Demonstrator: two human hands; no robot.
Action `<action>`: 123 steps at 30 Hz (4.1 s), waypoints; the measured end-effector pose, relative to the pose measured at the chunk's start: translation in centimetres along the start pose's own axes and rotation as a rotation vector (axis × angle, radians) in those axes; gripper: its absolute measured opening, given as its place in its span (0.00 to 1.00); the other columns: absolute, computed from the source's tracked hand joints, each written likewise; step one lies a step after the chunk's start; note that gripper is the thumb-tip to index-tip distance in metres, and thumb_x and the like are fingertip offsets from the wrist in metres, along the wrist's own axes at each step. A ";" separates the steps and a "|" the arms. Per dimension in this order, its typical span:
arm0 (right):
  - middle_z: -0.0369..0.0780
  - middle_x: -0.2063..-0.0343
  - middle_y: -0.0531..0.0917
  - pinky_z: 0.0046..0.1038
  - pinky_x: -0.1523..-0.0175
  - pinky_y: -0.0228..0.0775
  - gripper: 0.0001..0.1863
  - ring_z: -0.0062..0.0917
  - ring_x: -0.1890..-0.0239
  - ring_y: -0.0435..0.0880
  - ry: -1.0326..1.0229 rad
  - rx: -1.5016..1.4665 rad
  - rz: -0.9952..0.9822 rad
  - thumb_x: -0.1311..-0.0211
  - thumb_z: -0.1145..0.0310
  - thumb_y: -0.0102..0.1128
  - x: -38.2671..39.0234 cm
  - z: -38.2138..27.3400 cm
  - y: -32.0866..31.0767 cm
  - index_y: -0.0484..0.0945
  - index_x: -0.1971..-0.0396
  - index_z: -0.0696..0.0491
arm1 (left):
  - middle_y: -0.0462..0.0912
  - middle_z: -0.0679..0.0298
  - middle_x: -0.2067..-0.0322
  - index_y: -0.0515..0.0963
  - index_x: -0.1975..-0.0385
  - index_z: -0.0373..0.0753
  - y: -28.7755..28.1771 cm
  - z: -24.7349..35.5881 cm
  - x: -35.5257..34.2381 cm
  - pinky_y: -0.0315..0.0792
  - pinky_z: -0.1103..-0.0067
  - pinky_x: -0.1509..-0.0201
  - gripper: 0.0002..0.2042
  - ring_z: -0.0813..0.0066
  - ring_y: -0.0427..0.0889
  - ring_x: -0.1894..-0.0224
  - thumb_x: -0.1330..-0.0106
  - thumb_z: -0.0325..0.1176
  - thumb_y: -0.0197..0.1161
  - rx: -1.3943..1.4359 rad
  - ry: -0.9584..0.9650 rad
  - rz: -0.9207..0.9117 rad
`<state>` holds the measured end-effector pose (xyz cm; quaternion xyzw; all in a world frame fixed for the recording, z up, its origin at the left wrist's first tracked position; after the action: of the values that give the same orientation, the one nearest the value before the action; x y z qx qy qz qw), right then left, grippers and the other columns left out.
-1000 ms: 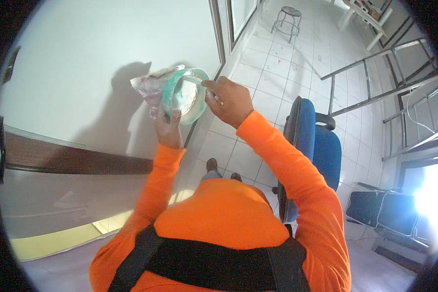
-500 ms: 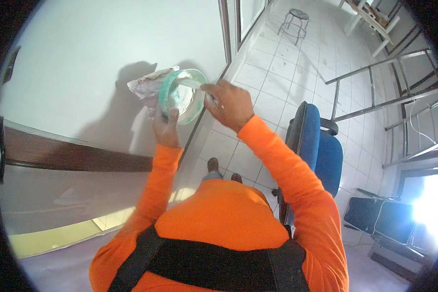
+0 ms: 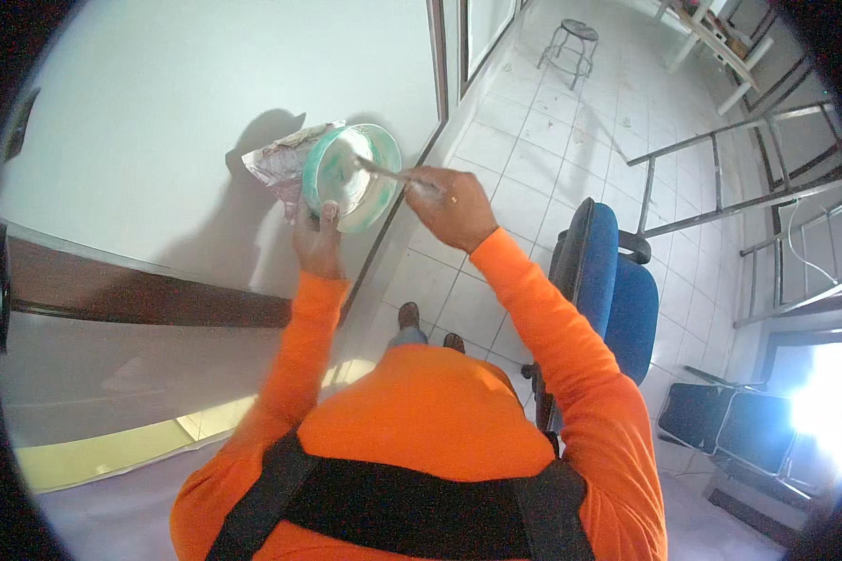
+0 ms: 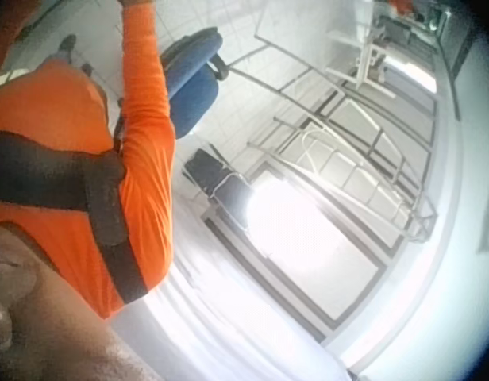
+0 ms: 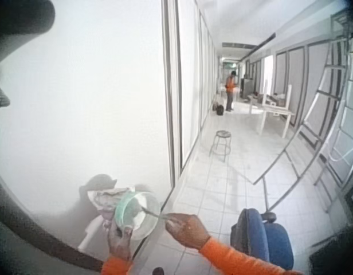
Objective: The person applies white compound to a corner wall using a putty knife and then mixes more compound in a bowl before continuing to smooth the wall.
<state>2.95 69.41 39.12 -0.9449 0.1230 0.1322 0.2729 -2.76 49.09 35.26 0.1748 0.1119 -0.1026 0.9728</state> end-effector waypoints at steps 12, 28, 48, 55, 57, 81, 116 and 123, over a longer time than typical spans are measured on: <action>0.49 0.62 0.84 0.33 0.53 0.75 0.15 0.40 0.61 0.84 0.092 -0.136 -0.091 0.45 0.66 0.59 2.8 0.1 1.6 0.81 0.58 0.56 | 0.71 0.57 0.47 0.63 0.39 0.29 0.0 -0.3 0.0 0.65 0.77 0.41 0.25 0.71 0.71 0.47 0.32 0.33 0.58 0.119 -0.028 0.021; 0.36 0.78 0.78 0.24 0.66 0.69 0.17 0.18 0.74 0.74 0.416 -0.253 -0.207 0.38 0.62 0.55 4.1 1.8 1.8 0.82 0.58 0.59 | 0.69 0.56 0.44 0.60 0.37 0.27 0.2 0.5 1.0 0.61 0.76 0.37 0.26 0.69 0.68 0.42 0.33 0.30 0.57 0.060 0.037 -0.018; 0.32 0.83 0.73 0.17 0.83 0.54 0.15 0.11 0.86 0.65 0.476 -0.591 -0.165 0.39 0.61 0.55 4.5 3.5 1.5 0.82 0.62 0.57 | 0.70 0.57 0.45 0.59 0.37 0.28 1.0 0.1 1.4 0.65 0.79 0.41 0.30 0.72 0.70 0.45 0.33 0.37 0.60 0.111 0.025 -0.011; 0.47 0.77 0.81 0.33 0.64 0.72 0.17 0.36 0.74 0.80 0.164 -0.079 -0.030 0.40 0.61 0.52 2.1 0.2 0.2 0.81 0.65 0.60 | 0.68 0.54 0.42 0.56 0.35 0.27 0.5 0.8 1.7 0.62 0.77 0.37 0.32 0.69 0.67 0.41 0.33 0.36 0.60 -0.086 0.148 -0.125; 0.48 0.75 0.81 0.34 0.63 0.72 0.17 0.39 0.72 0.81 0.105 -0.027 -0.036 0.40 0.61 0.53 2.0 -1.3 1.0 0.81 0.65 0.60 | 0.67 0.54 0.41 0.55 0.35 0.26 0.9 0.9 2.2 0.61 0.76 0.37 0.33 0.68 0.66 0.40 0.33 0.37 0.60 0.031 0.122 -0.131; 0.45 0.80 0.78 0.26 0.67 0.70 0.15 0.22 0.77 0.75 0.090 -0.142 0.034 0.39 0.63 0.54 3.8 1.3 -0.4 0.80 0.62 0.60 | 0.69 0.60 0.45 0.58 0.37 0.31 0.4 0.6 1.8 0.67 0.73 0.39 0.31 0.72 0.71 0.44 0.35 0.41 0.61 0.282 0.141 -0.082; 0.36 0.82 0.75 0.26 0.72 0.67 0.17 0.18 0.79 0.73 0.336 -0.525 -0.033 0.35 0.64 0.48 8.5 -2.2 2.2 0.78 0.62 0.62 | 0.67 0.57 0.43 0.64 0.44 0.36 0.2 0.6 2.5 0.63 0.61 0.36 0.22 0.60 0.67 0.39 0.36 0.34 0.56 0.457 0.059 -0.053; 0.33 0.80 0.71 0.17 0.84 0.52 0.16 0.12 0.87 0.63 0.423 -0.759 -0.120 0.33 0.62 0.48 9.1 -3.1 4.0 0.76 0.57 0.59 | 0.67 0.56 0.42 0.63 0.41 0.35 0.3 1.0 2.5 0.63 0.62 0.36 0.24 0.61 0.67 0.39 0.36 0.37 0.56 0.444 0.147 -0.123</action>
<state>10.86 62.98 36.85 -0.9900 0.0637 -0.0445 -0.1177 -0.09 48.61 35.63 0.3840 0.1674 -0.1709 0.8918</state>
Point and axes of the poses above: each hand's wrist, its own x-axis away from the middle knuckle, its own y-axis out of the palm, z = x × y, the point moved 6 cm from there along -x, towards the middle knuckle
